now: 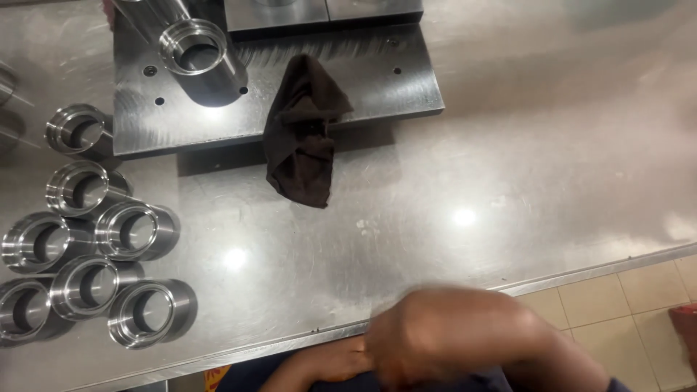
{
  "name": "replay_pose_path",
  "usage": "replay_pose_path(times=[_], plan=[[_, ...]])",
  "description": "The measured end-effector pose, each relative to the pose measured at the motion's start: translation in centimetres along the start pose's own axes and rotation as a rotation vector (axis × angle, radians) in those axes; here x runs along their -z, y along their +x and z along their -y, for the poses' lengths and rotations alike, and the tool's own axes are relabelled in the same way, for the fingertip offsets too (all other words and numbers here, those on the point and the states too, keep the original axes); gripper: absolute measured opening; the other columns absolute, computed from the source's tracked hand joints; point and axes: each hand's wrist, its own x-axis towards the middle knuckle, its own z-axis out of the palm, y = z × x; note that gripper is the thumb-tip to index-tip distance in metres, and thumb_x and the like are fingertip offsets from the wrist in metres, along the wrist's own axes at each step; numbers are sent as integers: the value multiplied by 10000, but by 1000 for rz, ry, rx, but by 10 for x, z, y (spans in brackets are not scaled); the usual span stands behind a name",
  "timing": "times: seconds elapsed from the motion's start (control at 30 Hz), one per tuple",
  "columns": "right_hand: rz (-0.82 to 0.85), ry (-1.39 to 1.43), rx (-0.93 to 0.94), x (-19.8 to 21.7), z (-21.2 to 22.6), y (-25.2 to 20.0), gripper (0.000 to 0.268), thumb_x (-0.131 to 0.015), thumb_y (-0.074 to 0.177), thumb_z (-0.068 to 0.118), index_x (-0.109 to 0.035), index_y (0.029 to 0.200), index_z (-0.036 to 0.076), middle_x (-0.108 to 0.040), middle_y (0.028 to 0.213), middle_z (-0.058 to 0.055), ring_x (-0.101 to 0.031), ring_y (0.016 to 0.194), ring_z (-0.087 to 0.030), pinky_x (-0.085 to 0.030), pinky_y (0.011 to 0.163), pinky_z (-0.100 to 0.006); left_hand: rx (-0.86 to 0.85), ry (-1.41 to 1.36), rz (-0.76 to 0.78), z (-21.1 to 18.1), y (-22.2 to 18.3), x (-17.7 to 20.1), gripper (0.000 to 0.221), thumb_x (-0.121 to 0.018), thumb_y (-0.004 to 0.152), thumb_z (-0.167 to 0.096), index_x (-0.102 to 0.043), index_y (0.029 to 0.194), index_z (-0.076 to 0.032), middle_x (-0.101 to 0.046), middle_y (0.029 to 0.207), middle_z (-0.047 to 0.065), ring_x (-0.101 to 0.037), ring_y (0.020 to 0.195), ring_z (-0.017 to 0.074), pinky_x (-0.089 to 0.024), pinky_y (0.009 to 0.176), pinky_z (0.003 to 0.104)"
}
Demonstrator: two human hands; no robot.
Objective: Cleaning industrial metal cylinders with a cloth and inspecting them using a dial indicator gauge.
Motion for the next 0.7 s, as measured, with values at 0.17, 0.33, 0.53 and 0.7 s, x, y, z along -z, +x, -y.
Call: replay_pose_path(times=[0.17, 0.33, 0.53, 0.7], plan=[[375, 773, 354, -40, -43, -45, 244, -719, 1047, 89, -645, 822, 34, -695, 860, -69, -713, 823, -185, -551, 767, -289, 69, 90, 14, -45, -13, -5, 791, -500, 968, -567, -322, 1599, -125, -390, 1607, 137, -312, 1513, 261, -239, 1199, 392], [146, 466, 42, -25, -12, -31, 41, -744, 882, 71, -755, 913, 47, -760, 911, -90, -728, 876, -206, -576, 770, -344, 129, 454, -165, -62, -25, -26, 751, -530, 997, -554, -371, 1556, -78, -482, 1521, 225, -450, 1425, 369, -332, 1185, 458], [-41, -205, -525, -43, -59, -68, 102, -725, 845, 106, -797, 915, 121, -791, 981, -53, -735, 904, -223, -586, 785, -365, 296, 805, -337, -136, -103, -37, 767, -611, 960, -514, -349, 1576, -139, -541, 1418, 232, -502, 1357, 368, -342, 1171, 481], [-404, -408, -734, -57, -80, -128, 275, -760, 749, 154, -794, 1018, 108, -768, 848, -75, -715, 849, -238, -587, 756, -371, 21, 1109, -1187, -102, -205, -2, 634, -716, 897, -453, -605, 1420, -113, -658, 1387, 172, -572, 1317, 375, -430, 1053, 477]])
